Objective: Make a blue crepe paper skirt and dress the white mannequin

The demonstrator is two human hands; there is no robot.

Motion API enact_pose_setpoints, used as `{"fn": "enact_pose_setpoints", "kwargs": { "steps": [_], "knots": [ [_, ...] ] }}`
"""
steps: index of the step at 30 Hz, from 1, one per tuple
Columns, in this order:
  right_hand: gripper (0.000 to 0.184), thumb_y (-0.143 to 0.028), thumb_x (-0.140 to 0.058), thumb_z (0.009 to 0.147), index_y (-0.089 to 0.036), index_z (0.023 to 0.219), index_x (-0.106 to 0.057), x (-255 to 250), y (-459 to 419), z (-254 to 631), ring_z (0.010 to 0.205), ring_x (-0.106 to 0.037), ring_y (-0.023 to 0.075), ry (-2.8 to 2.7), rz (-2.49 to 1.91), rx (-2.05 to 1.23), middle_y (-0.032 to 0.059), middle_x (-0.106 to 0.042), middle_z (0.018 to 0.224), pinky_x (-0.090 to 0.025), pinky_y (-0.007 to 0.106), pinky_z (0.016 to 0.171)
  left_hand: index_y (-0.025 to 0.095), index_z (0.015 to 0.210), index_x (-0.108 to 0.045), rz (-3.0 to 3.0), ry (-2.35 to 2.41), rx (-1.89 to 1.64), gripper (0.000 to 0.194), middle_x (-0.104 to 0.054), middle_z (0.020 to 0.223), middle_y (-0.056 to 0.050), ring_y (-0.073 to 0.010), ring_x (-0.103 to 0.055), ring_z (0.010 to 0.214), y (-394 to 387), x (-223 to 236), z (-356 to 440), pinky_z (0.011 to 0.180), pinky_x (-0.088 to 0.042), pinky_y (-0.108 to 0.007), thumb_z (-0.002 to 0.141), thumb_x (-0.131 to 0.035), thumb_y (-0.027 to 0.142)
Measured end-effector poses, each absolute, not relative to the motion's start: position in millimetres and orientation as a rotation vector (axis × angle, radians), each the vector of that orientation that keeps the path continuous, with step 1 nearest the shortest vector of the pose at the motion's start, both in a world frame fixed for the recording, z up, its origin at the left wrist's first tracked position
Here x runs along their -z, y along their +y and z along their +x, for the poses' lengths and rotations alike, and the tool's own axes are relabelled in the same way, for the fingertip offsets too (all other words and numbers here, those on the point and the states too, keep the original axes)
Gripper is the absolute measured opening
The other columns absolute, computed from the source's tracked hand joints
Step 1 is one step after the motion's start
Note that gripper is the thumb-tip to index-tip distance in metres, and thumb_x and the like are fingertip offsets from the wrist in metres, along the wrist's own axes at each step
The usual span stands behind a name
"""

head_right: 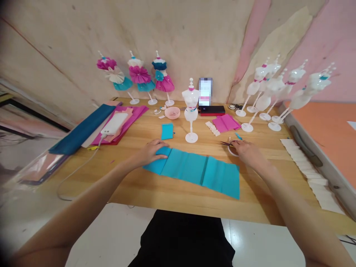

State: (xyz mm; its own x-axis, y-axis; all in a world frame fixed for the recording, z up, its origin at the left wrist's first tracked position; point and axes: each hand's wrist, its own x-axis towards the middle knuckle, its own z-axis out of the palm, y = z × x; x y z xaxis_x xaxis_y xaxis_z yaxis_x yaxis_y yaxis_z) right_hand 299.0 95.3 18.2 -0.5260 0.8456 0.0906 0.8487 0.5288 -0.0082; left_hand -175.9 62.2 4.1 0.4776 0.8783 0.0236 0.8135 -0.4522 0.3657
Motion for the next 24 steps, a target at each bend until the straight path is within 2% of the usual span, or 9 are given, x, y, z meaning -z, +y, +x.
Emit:
{"fn": "enact_pose_setpoints", "kwargs": {
  "steps": [3, 5, 8, 12, 15, 17, 20, 22, 24],
  "knots": [
    [0.045, -0.018, -0.035, 0.092, -0.018, 0.134, -0.049, -17.1, 96.8, 302.3, 0.091, -0.063, 0.0253, -2.68, -1.558, 0.153, 0.0142, -0.066, 0.107, -0.047, 0.037, 0.078, 0.022, 0.113, -0.056, 2.345, 1.446, -0.278, 0.052, -0.059, 0.118, -0.008, -0.0271, -0.052, 0.112, 67.7, -5.6, -178.5, 0.095, -0.039, -0.038, 0.077, -0.061, 0.059],
    [0.045, -0.021, -0.034, 0.092, -0.017, 0.136, -0.045, -23.8, 101.8, 308.3, 0.09, -0.063, 0.0255, -2.612, -1.57, 0.134, 0.0145, -0.064, 0.111, -0.047, 0.038, 0.077, 0.02, 0.103, -0.055, 2.3, 1.441, -0.238, 0.051, -0.061, 0.107, -0.007, -0.0255, -0.055, 0.103, 70.8, -8.4, -179.6, 0.087, -0.041, -0.034, 0.073, -0.064, 0.059],
    [0.036, -0.032, -0.034, 0.095, -0.018, 0.124, -0.051, -40.7, 104.8, 315.4, 0.09, -0.061, 0.0257, -2.438, -1.56, 0.008, 0.0139, -0.062, 0.11, -0.047, 0.038, 0.076, 0.019, 0.088, -0.055, 2.29, 1.419, -0.174, 0.047, -0.059, 0.093, -0.005, -0.022, -0.054, 0.089, 72.3, -13.8, -179.4, 0.078, -0.039, -0.03, 0.069, -0.065, 0.06],
    [0.032, -0.048, -0.041, 0.094, -0.021, 0.106, -0.052, -52.7, 73.5, 295.9, 0.072, -0.059, 0.0225, -2.33, -1.613, -0.287, 0.0072, -0.064, 0.085, -0.046, 0.034, 0.063, 0.019, 0.078, -0.05, 2.238, 1.38, -0.106, 0.045, -0.054, 0.082, -0.002, -0.0177, -0.049, 0.078, 68.5, -22.7, -181.3, 0.066, -0.034, -0.026, 0.068, -0.065, 0.06],
    [0.025, -0.042, -0.041, 0.095, -0.023, 0.106, -0.053, -40.2, 26.1, 264.2, 0.078, -0.061, 0.0213, -2.488, -1.381, -0.49, 0.0068, -0.064, 0.094, -0.048, 0.034, 0.068, 0.02, 0.077, -0.047, 2.128, 1.379, -0.013, 0.04, -0.052, 0.074, 0.001, -0.0149, -0.046, 0.068, 64.9, -30.6, -189.9, 0.059, -0.03, -0.025, 0.071, -0.063, 0.055],
    [0.023, -0.04, -0.044, 0.093, -0.024, 0.105, -0.054, -24.5, -1.4, 251.0, 0.081, -0.061, 0.0211, -2.578, -1.318, -0.435, 0.0069, -0.063, 0.098, -0.049, 0.034, 0.07, 0.02, 0.077, -0.048, 2.097, 1.358, 0.044, 0.036, -0.053, 0.072, 0.002, -0.0147, -0.047, 0.066, 62.8, -35.8, -198.3, 0.058, -0.029, -0.026, 0.072, -0.063, 0.053],
    [0.031, -0.038, -0.046, 0.091, -0.025, 0.117, -0.056, -1.9, -19.6, 258.0, 0.083, -0.062, 0.0228, -2.644, -1.386, -0.17, 0.0091, -0.061, 0.109, -0.05, 0.036, 0.069, 0.021, 0.086, -0.054, 2.068, 1.337, 0.066, 0.036, -0.061, 0.084, 0.0, -0.0178, -0.055, 0.076, 58.4, -41.6, -208.4, 0.063, -0.036, -0.026, 0.071, -0.065, 0.051],
    [0.04, -0.033, -0.046, 0.09, -0.029, 0.129, -0.054, 7.2, -18.4, 276.6, 0.087, -0.062, 0.0241, -2.676, -1.419, -0.032, 0.0094, -0.06, 0.112, -0.051, 0.038, 0.072, 0.023, 0.099, -0.055, 2.014, 1.307, 0.032, 0.042, -0.064, 0.103, -0.002, -0.0216, -0.06, 0.091, 53.7, -43.4, -209.2, 0.07, -0.042, -0.027, 0.07, -0.067, 0.051],
    [0.048, -0.027, -0.046, 0.088, -0.032, 0.135, -0.051, 10.4, -13.7, 297.5, 0.091, -0.062, 0.0242, -2.689, -1.415, 0.023, 0.0087, -0.06, 0.113, -0.051, 0.038, 0.076, 0.026, 0.113, -0.053, 1.951, 1.237, -0.009, 0.05, -0.061, 0.123, -0.004, -0.025, -0.058, 0.11, 47.7, -43.4, -204.2, 0.079, -0.046, -0.028, 0.071, -0.067, 0.051]
  ]
}}
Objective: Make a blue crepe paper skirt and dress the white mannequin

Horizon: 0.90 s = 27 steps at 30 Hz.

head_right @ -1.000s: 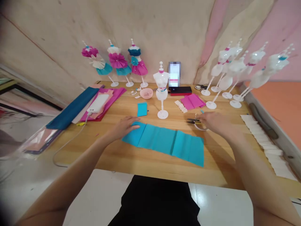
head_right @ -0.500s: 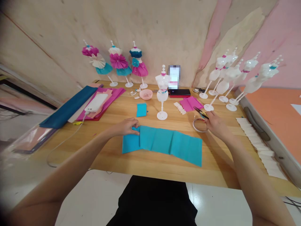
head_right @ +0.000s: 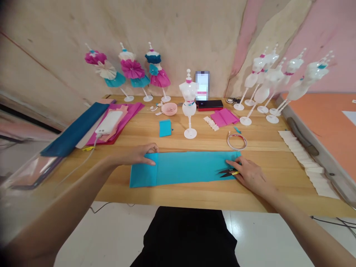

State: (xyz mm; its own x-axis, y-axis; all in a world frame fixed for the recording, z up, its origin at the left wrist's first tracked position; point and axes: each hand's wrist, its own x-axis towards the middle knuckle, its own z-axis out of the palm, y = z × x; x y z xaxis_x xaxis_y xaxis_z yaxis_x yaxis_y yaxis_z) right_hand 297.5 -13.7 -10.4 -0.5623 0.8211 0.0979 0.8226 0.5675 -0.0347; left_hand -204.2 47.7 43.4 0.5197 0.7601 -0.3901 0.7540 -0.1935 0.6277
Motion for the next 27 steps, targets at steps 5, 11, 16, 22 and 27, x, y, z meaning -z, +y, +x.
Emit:
{"fn": "enact_pose_setpoints", "kwargs": {
  "steps": [5, 11, 16, 22, 27],
  "knots": [
    [0.047, -0.031, -0.046, 0.091, -0.034, 0.137, -0.051, 4.5, -8.1, 330.9, 0.099, -0.061, 0.0244, -2.64, -1.473, 0.108, 0.0081, -0.058, 0.12, -0.05, 0.04, 0.084, 0.037, 0.138, -0.037, 1.859, 1.086, -0.089, 0.069, -0.037, 0.152, -0.003, -0.0271, -0.045, 0.133, 36.4, -37.7, -180.5, 0.098, -0.045, -0.035, 0.076, -0.066, 0.05],
    [0.045, -0.038, -0.046, 0.092, -0.031, 0.137, -0.052, 4.7, -10.1, 348.2, 0.101, -0.06, 0.0252, -2.512, -1.628, 0.139, 0.0098, -0.056, 0.123, -0.051, 0.04, 0.082, 0.039, 0.143, -0.033, 1.859, 1.04, -0.2, 0.075, -0.033, 0.155, -0.003, -0.0295, -0.043, 0.135, 27.6, -36.6, -163.1, 0.102, -0.045, -0.043, 0.077, -0.067, 0.047],
    [0.044, -0.04, -0.048, 0.09, -0.031, 0.133, -0.056, 4.4, -4.6, 360.5, 0.101, -0.061, 0.0254, -2.397, -1.68, -0.035, 0.0094, -0.056, 0.122, -0.051, 0.04, 0.082, 0.038, 0.131, -0.052, 1.898, 0.975, -0.168, 0.05, -0.052, 0.141, 0.001, -0.0255, -0.049, 0.129, 19.4, -43.8, -156.3, 0.105, -0.042, -0.04, 0.083, -0.061, 0.046],
    [0.037, -0.048, -0.054, 0.088, -0.03, 0.119, -0.065, -54.0, 4.5, 328.7, 0.1, -0.062, 0.0257, -1.83, -1.736, -0.356, 0.0061, -0.064, 0.11, -0.049, 0.042, 0.088, 0.028, 0.111, -0.064, 1.907, 0.952, -0.185, 0.035, -0.065, 0.117, -0.001, -0.0207, -0.059, 0.108, 24.6, -37.9, -146.6, 0.093, -0.045, -0.031, 0.082, -0.062, 0.047],
    [0.04, -0.051, -0.057, 0.087, -0.025, 0.116, -0.066, -72.8, -6.8, 228.8, 0.108, -0.061, 0.0259, -1.613, -1.447, -1.016, 0.0053, -0.067, 0.117, -0.046, 0.042, 0.096, 0.021, 0.107, -0.062, 1.941, 0.834, -0.156, 0.034, -0.064, 0.104, -0.003, -0.0177, -0.057, 0.094, 31.6, -39.1, -123.1, 0.081, -0.043, -0.026, 0.083, -0.062, 0.047]
  ]
}}
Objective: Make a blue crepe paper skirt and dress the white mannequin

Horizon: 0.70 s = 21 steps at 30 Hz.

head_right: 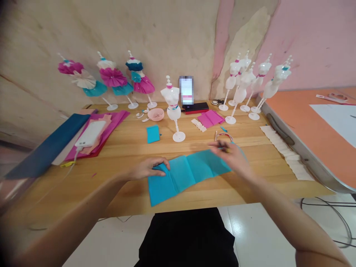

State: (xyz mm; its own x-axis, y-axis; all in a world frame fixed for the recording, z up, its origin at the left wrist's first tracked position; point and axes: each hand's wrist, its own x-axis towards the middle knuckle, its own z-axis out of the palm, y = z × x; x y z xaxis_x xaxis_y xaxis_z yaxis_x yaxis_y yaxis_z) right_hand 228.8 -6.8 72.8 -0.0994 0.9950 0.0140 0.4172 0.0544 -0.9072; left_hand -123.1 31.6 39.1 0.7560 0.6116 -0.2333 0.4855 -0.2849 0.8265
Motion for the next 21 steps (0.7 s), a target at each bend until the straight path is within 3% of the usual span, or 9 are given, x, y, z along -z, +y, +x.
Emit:
{"fn": "enact_pose_setpoints", "kwargs": {
  "steps": [2, 5, 9, 12, 15, 17, 21],
  "knots": [
    [0.043, -0.05, -0.059, 0.086, -0.026, 0.122, -0.063, -57.0, -7.7, 186.7, 0.115, -0.059, 0.0248, -1.681, -1.264, -1.308, 0.0043, -0.065, 0.125, -0.045, 0.04, 0.1, 0.019, 0.103, -0.062, 1.955, 0.813, -0.151, 0.034, -0.062, 0.095, -0.003, -0.0153, -0.054, 0.084, 33.7, -40.1, -114.0, 0.073, -0.04, -0.024, 0.083, -0.062, 0.046],
    [0.044, -0.051, -0.06, 0.085, -0.028, 0.123, -0.062, -27.4, 2.6, 144.0, 0.122, -0.054, 0.0245, -1.729, -1.163, -1.341, 0.0029, -0.062, 0.13, -0.038, 0.042, 0.107, 0.017, 0.096, -0.062, 1.928, 0.817, -0.169, 0.032, -0.058, 0.084, 0.0, -0.012, -0.046, 0.073, 37.6, -38.2, -106.0, 0.066, -0.036, -0.023, 0.081, -0.065, 0.045],
    [0.04, -0.055, -0.053, 0.087, -0.025, 0.109, -0.068, -13.1, 24.9, 130.4, 0.106, -0.06, 0.0242, -1.709, -1.207, -1.359, 0.0041, -0.069, 0.111, -0.044, 0.041, 0.097, 0.016, 0.094, -0.063, 1.783, 0.861, -0.25, 0.036, -0.056, 0.078, 0.001, -0.0102, -0.043, 0.068, 43.2, -34.2, -99.1, 0.062, -0.033, -0.022, 0.076, -0.07, 0.046],
    [0.043, -0.057, -0.054, 0.086, -0.021, 0.104, -0.067, -25.2, 34.2, 138.3, 0.083, -0.058, 0.0182, -1.54, -1.292, -1.299, 0.0034, -0.066, 0.091, -0.047, 0.031, 0.074, 0.015, 0.089, -0.063, 1.655, 0.846, -0.382, 0.037, -0.06, 0.086, -0.001, -0.0119, -0.051, 0.077, 48.4, -33.2, -90.8, 0.069, -0.039, -0.023, 0.072, -0.073, 0.046],
    [0.05, -0.062, -0.046, 0.088, -0.021, 0.108, -0.064, -44.6, 25.6, 155.6, 0.056, -0.042, 0.0106, -1.47, -1.318, -1.387, -0.001, -0.053, 0.07, -0.033, 0.024, 0.049, 0.016, 0.092, -0.064, 1.579, 0.772, -0.462, 0.036, -0.063, 0.092, -0.004, -0.0142, -0.056, 0.086, 52.5, -34.6, -82.6, 0.076, -0.042, -0.024, 0.071, -0.075, 0.043],
    [0.053, -0.066, -0.04, 0.089, -0.021, 0.102, -0.065, -54.3, 7.0, 171.5, 0.055, -0.039, 0.0104, -1.39, -1.357, -1.43, -0.0008, -0.049, 0.067, -0.029, 0.024, 0.047, 0.018, 0.101, -0.065, 1.57, 0.732, -0.546, 0.036, -0.064, 0.105, -0.006, -0.0171, -0.057, 0.098, 50.8, -36.5, -79.0, 0.082, -0.043, -0.026, 0.074, -0.074, 0.04],
    [0.053, -0.071, -0.04, 0.085, -0.024, 0.091, -0.065, -56.8, -44.2, 201.4, 0.065, -0.049, 0.0172, -1.318, -1.701, -1.366, 0.0027, -0.052, 0.067, -0.036, 0.027, 0.053, 0.023, 0.121, -0.061, 1.573, 0.763, -0.728, 0.043, -0.059, 0.127, -0.007, -0.0212, -0.055, 0.114, 36.0, -37.2, -76.5, 0.091, -0.044, -0.029, 0.081, -0.068, 0.037]
  ]
}}
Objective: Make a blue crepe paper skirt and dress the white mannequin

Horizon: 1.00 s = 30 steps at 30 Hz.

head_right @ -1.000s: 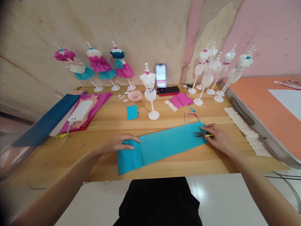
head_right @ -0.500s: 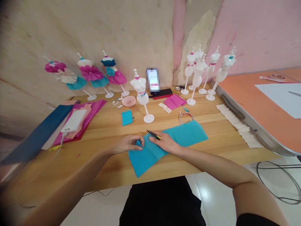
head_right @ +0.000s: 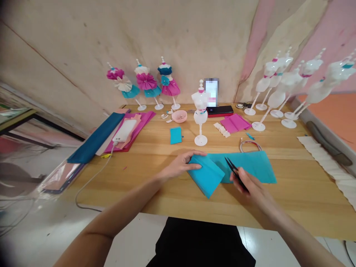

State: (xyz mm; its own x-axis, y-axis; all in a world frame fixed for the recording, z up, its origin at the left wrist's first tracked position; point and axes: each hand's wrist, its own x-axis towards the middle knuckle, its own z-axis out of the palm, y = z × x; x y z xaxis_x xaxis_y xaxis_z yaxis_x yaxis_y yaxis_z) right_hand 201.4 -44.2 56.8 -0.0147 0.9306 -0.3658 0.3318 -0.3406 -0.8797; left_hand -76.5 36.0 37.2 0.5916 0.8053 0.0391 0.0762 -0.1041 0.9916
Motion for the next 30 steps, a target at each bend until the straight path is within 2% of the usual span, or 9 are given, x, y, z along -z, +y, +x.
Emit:
{"fn": "enact_pose_setpoints", "kwargs": {
  "steps": [5, 12, 20, 30],
  "knots": [
    [0.048, -0.065, -0.039, 0.089, -0.023, 0.079, -0.059, -54.7, -80.8, 213.6, 0.068, -0.049, 0.0179, -1.599, -1.782, -1.278, 0.0014, -0.049, 0.067, -0.04, 0.029, 0.063, 0.026, 0.128, -0.056, 1.605, 0.855, -0.778, 0.048, -0.059, 0.13, -0.005, -0.0228, -0.057, 0.114, 21.6, -32.0, -74.5, 0.094, -0.044, -0.032, 0.083, -0.066, 0.038],
    [0.047, -0.061, -0.033, 0.093, -0.022, 0.085, -0.058, -61.4, -74.7, 212.3, 0.071, -0.051, 0.0185, -1.74, -1.836, -1.287, 0.0016, -0.05, 0.071, -0.039, 0.031, 0.064, 0.025, 0.128, -0.056, 1.603, 0.886, -0.808, 0.048, -0.06, 0.129, -0.005, -0.0235, -0.056, 0.115, 18.6, -27.9, -68.9, 0.099, -0.043, -0.035, 0.083, -0.067, 0.037],
    [0.045, -0.056, -0.036, 0.096, -0.021, 0.068, -0.035, -44.7, -60.9, 207.4, 0.066, -0.039, 0.0137, -1.768, -1.678, -1.331, -0.0019, -0.037, 0.068, -0.03, 0.029, 0.061, 0.026, 0.126, -0.057, 1.595, 0.886, -0.794, 0.047, -0.06, 0.128, -0.005, -0.0236, -0.057, 0.115, 18.3, -28.6, -69.2, 0.098, -0.044, -0.035, 0.082, -0.067, 0.038],
    [0.047, -0.058, -0.037, 0.095, -0.021, 0.067, -0.033, -46.2, -51.4, 194.0, 0.062, -0.034, 0.0125, -1.753, -1.643, -1.356, -0.0026, -0.034, 0.065, -0.026, 0.028, 0.058, 0.025, 0.127, -0.057, 1.609, 0.902, -0.791, 0.048, -0.059, 0.131, -0.007, -0.0255, -0.056, 0.117, 18.1, -29.9, -71.2, 0.098, -0.044, -0.036, 0.082, -0.067, 0.039]
  ]
}}
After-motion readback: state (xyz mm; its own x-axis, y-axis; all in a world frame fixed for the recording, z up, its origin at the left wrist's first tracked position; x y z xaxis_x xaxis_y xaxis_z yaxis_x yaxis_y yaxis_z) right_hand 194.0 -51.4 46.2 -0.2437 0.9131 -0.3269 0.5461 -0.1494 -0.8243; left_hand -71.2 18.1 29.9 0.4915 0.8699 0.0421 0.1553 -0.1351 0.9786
